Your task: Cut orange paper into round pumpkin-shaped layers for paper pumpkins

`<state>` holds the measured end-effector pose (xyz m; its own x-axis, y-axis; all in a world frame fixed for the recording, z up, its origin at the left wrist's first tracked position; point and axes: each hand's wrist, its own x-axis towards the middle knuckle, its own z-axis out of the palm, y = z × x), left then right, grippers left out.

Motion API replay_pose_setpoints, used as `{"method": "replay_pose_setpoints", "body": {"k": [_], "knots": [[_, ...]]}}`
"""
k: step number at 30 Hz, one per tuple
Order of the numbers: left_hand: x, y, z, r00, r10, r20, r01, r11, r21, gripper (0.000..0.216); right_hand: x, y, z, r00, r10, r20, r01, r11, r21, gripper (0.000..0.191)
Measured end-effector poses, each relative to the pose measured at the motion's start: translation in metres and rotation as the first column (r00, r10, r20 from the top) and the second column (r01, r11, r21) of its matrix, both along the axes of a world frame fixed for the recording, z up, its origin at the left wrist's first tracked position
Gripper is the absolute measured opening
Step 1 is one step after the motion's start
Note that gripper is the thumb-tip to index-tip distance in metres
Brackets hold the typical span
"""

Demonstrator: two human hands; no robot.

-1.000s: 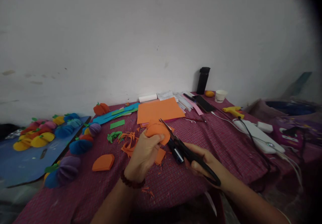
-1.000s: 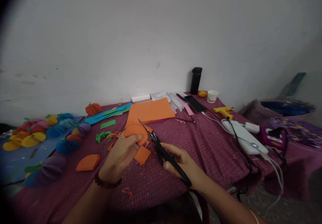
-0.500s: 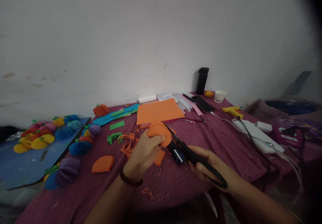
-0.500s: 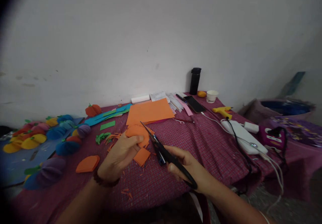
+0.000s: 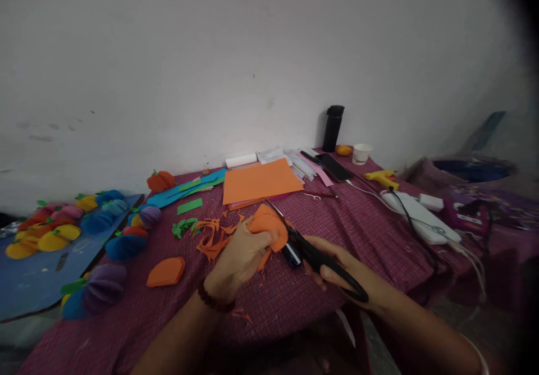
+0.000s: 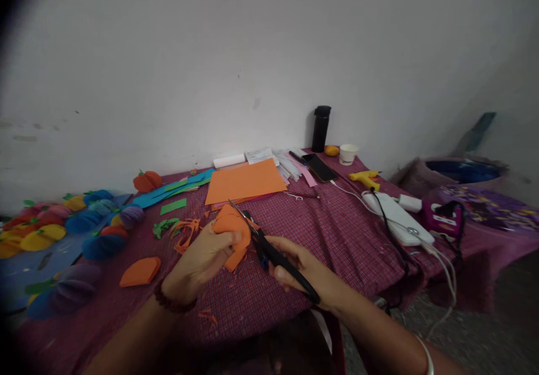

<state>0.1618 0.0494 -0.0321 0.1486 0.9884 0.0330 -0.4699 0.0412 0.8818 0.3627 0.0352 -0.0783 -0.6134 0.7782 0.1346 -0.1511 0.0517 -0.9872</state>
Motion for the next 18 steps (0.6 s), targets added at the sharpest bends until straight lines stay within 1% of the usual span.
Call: {"method": "replay_pose_setpoints", "body": {"k": [5, 10, 15, 18], "knots": [[0.0010, -0.0001, 0.0017, 1.000, -0.021, 0.018, 0.022, 0.999, -0.028, 0.013, -0.0010, -0.0010, -0.0071, 0.998, -0.023, -0.052, 0.020, 0.999, -0.049, 0.069], [0.0000, -0.0022, 0.0039, 0.999, -0.040, 0.028, 0.042, 0.996, -0.082, 0.012, -0.0010, -0.0031, -0.0047, 0.996, -0.039, -0.074, 0.032, 0.995, -0.092, 0.067], [-0.0009, -0.0038, 0.0042, 0.998, -0.054, 0.037, 0.057, 0.994, -0.097, 0.016, 0.0027, -0.0033, -0.0028, 0.999, -0.025, -0.034, 0.020, 0.993, -0.115, 0.066], [-0.0018, -0.0040, 0.0045, 0.997, -0.078, 0.010, 0.079, 0.991, -0.111, 0.016, 0.0059, -0.0025, 0.0003, 1.000, -0.023, 0.001, 0.023, 0.996, -0.082, 0.063]]}}
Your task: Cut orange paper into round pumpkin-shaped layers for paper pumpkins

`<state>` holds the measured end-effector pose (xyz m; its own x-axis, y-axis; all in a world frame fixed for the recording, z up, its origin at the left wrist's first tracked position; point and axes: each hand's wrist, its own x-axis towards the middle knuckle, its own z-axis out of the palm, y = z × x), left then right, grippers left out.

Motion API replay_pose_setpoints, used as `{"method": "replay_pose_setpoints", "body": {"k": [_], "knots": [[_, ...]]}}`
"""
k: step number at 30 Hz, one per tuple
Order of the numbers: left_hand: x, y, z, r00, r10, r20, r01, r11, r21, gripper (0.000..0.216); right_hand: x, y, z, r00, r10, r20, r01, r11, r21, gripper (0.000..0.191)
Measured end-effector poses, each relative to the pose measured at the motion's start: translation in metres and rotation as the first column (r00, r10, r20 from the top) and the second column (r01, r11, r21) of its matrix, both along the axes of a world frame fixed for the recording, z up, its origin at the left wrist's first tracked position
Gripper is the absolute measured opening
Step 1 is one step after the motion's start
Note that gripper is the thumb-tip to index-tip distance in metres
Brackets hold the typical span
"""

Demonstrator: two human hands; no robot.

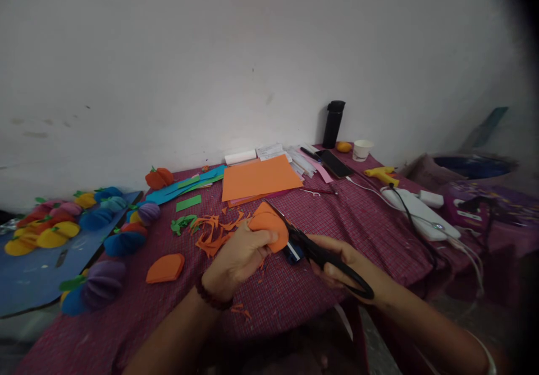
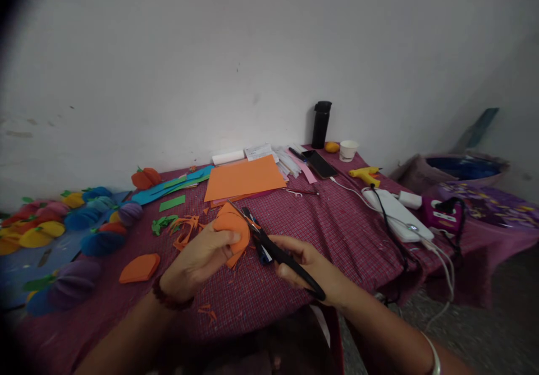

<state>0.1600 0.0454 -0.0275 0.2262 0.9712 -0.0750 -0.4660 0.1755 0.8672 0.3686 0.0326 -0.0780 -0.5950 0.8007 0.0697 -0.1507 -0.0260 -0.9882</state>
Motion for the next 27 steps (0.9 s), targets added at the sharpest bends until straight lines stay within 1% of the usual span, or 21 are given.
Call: {"method": "replay_pose_setpoints", "body": {"k": [4, 11, 17, 22, 27], "knots": [[-0.002, 0.001, 0.000, 0.998, -0.046, -0.042, 0.045, 0.999, -0.012, 0.015, 0.005, 0.001, 0.006, 0.997, -0.038, 0.061, 0.034, 0.997, 0.072, 0.063], [-0.005, 0.002, -0.005, 0.994, -0.088, -0.070, 0.087, 0.996, -0.009, 0.014, 0.012, 0.003, 0.009, 0.991, -0.025, 0.133, 0.011, 0.995, 0.099, 0.064], [-0.005, 0.000, -0.007, 0.993, -0.083, -0.083, 0.080, 0.996, -0.039, 0.015, 0.015, 0.004, 0.016, 0.981, -0.021, 0.191, -0.006, 0.990, 0.141, 0.068], [-0.007, 0.000, -0.010, 0.995, -0.082, -0.060, 0.079, 0.996, -0.048, 0.015, 0.021, 0.005, 0.015, 0.972, -0.004, 0.234, -0.032, 0.988, 0.153, 0.064], [-0.010, -0.001, -0.006, 0.987, -0.127, -0.094, 0.121, 0.990, -0.065, 0.012, 0.025, 0.007, 0.011, 0.967, 0.016, 0.254, -0.056, 0.987, 0.151, 0.063]]}}
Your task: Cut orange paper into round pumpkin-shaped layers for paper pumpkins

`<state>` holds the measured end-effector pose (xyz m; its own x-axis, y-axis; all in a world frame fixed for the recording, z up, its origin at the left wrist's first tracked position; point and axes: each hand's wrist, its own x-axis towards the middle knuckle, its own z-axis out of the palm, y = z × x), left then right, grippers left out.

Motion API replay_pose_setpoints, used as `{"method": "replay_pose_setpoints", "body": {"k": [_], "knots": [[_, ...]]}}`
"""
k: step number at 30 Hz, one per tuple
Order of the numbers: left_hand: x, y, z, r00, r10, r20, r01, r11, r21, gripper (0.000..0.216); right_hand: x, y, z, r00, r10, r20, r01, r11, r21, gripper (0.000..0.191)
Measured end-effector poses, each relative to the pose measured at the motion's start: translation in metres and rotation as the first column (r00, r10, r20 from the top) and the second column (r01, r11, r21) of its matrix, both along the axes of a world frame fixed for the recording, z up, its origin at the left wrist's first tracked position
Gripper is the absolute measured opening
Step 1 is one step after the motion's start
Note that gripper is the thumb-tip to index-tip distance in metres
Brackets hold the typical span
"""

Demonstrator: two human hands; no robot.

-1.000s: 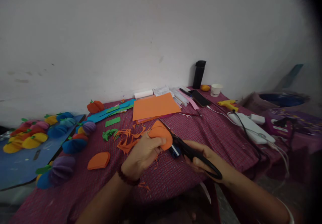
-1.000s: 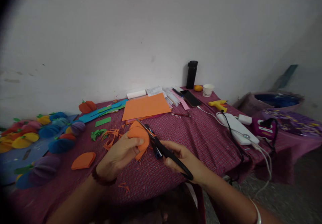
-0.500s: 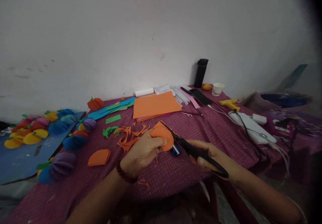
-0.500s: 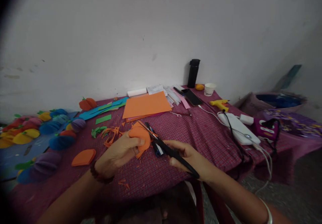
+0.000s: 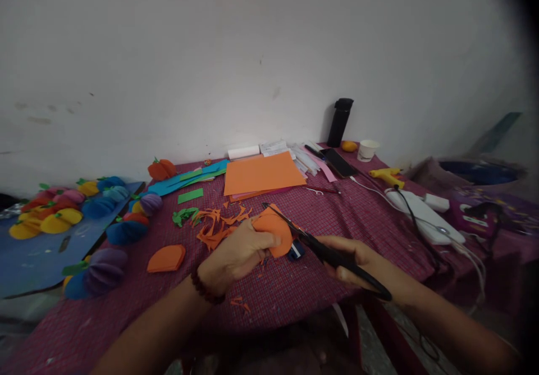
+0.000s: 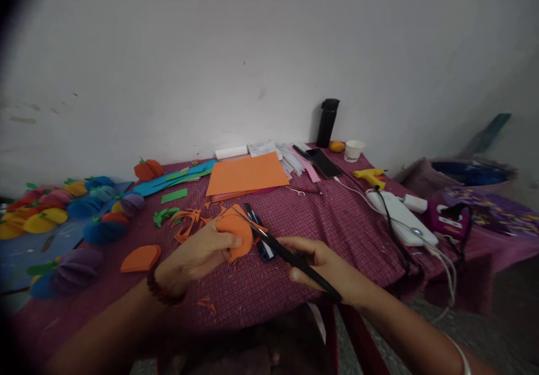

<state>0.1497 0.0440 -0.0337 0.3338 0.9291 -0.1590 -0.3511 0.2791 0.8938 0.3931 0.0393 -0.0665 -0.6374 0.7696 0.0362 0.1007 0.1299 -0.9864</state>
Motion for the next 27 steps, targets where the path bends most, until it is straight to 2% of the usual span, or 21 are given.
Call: {"method": "replay_pose_setpoints", "body": {"k": [6, 19, 27], "knots": [[-0.0021, -0.0007, 0.0048, 0.999, -0.029, -0.017, 0.029, 1.000, -0.004, 0.011, -0.0016, -0.0013, 0.0044, 1.000, 0.001, 0.023, -0.001, 1.000, 0.004, 0.061], [-0.0066, -0.0004, -0.0023, 0.996, -0.092, -0.022, 0.092, 0.996, -0.011, 0.011, 0.0077, 0.0008, 0.0079, 0.992, 0.042, 0.118, -0.044, 0.999, 0.012, 0.058], [-0.0054, -0.0002, -0.0015, 0.996, -0.081, -0.036, 0.081, 0.997, 0.012, 0.011, 0.0055, -0.0023, 0.0098, 0.991, -0.001, 0.134, -0.007, 0.998, 0.059, 0.053]]}}
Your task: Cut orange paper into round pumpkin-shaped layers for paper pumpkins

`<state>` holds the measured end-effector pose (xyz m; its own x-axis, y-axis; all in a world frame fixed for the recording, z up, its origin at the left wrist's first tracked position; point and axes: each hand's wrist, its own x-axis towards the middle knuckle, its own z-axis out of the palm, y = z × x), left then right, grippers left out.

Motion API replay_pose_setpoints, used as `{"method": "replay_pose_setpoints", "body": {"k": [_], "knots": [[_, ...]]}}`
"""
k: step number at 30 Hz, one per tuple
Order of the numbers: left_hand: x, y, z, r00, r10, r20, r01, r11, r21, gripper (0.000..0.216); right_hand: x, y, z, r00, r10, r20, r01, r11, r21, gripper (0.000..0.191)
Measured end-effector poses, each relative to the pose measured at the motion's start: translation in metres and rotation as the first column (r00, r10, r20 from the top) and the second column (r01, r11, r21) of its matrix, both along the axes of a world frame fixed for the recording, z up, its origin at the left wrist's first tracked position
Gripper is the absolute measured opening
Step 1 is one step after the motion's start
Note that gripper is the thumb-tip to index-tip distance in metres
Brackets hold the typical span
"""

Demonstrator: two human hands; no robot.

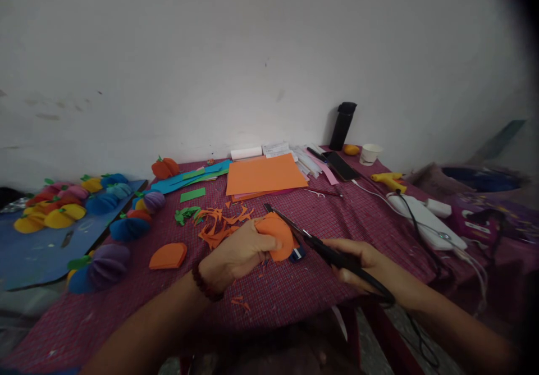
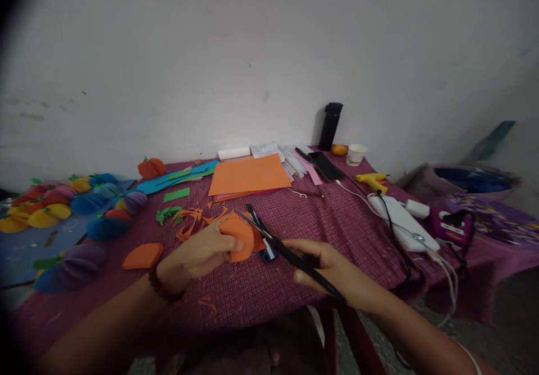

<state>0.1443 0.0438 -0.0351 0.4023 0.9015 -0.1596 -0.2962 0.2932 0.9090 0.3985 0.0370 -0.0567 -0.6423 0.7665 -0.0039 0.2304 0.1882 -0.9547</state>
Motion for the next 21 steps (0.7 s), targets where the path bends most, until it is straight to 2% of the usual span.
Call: {"method": "replay_pose_setpoints", "body": {"k": [4, 6, 8, 10, 12, 14, 16, 18, 20, 21], "knots": [[-0.001, 0.000, -0.001, 0.998, 0.033, -0.046, -0.031, 0.998, 0.050, 0.010, 0.007, 0.012, 0.000, 0.998, -0.054, 0.029, 0.052, 0.997, 0.059, 0.052], [-0.004, 0.001, -0.004, 0.991, 0.082, -0.102, -0.074, 0.994, 0.085, 0.008, 0.016, 0.025, -0.005, 0.985, -0.130, 0.111, 0.111, 0.980, 0.163, 0.051], [-0.007, 0.002, -0.008, 0.980, 0.132, -0.147, -0.112, 0.984, 0.137, 0.007, 0.027, 0.039, -0.015, 0.933, -0.263, 0.244, 0.167, 0.920, 0.353, 0.050], [-0.010, 0.002, -0.010, 0.969, 0.173, -0.177, -0.142, 0.974, 0.178, 0.011, 0.040, 0.050, -0.029, 0.832, -0.413, 0.369, 0.163, 0.819, 0.550, 0.048], [-0.012, 0.001, -0.009, 0.943, 0.237, -0.233, -0.188, 0.958, 0.215, 0.017, 0.050, 0.055, -0.042, 0.758, -0.479, 0.444, 0.098, 0.756, 0.647, 0.046], [-0.012, -0.001, -0.006, 0.898, 0.288, -0.333, -0.206, 0.943, 0.261, 0.021, 0.055, 0.055, -0.050, 0.731, -0.478, 0.488, 0.026, 0.733, 0.680, 0.041], [-0.011, -0.004, -0.002, 0.858, 0.287, -0.426, -0.156, 0.936, 0.316, 0.021, 0.053, 0.051, -0.046, 0.722, -0.484, 0.495, -0.009, 0.708, 0.707, 0.034], [-0.009, -0.006, 0.000, 0.831, 0.258, -0.492, -0.080, 0.932, 0.353, 0.018, 0.040, 0.045, -0.032, 0.747, -0.506, 0.430, 0.031, 0.673, 0.739, 0.026], [-0.006, -0.007, 0.001, 0.809, 0.249, -0.532, -0.031, 0.923, 0.384, 0.015, 0.017, 0.038, -0.012, 0.841, -0.468, 0.273, 0.132, 0.666, 0.734, 0.021], [-0.004, -0.007, 0.001, 0.799, 0.252, -0.546, -0.017, 0.917, 0.398, 0.013, 0.002, 0.036, -0.002, 0.900, -0.385, 0.205, 0.146, 0.709, 0.690, 0.018]]}}
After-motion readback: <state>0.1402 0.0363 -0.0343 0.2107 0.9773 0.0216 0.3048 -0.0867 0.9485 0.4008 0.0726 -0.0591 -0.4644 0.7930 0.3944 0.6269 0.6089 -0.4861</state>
